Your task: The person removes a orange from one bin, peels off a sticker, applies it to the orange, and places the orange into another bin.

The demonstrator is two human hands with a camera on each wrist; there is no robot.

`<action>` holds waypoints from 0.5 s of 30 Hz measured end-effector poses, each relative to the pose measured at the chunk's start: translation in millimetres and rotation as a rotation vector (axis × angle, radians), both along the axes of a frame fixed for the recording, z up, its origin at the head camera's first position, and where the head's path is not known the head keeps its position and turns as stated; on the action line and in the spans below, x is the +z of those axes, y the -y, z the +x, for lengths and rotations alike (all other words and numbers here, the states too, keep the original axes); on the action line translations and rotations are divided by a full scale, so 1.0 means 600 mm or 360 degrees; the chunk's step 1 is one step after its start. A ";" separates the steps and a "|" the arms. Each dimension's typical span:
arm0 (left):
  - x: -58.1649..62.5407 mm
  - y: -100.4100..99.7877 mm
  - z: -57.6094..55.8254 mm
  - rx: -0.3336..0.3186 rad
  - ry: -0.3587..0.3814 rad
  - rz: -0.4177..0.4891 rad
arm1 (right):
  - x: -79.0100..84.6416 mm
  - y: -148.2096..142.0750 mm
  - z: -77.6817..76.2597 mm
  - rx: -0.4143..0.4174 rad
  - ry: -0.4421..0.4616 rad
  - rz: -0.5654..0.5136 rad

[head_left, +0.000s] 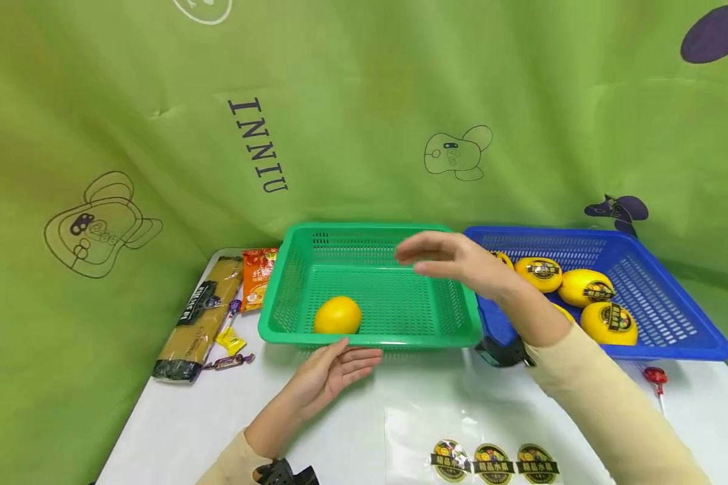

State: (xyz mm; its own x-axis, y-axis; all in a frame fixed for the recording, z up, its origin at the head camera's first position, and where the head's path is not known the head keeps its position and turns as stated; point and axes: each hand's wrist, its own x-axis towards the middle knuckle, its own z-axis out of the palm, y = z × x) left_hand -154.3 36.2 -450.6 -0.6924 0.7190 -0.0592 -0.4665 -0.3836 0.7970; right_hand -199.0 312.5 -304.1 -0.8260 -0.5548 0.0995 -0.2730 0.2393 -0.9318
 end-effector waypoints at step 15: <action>-0.008 -0.113 0.022 -0.0264 0.0056 -0.0073 | -0.171 0.009 -0.119 0.0584 0.0918 0.0759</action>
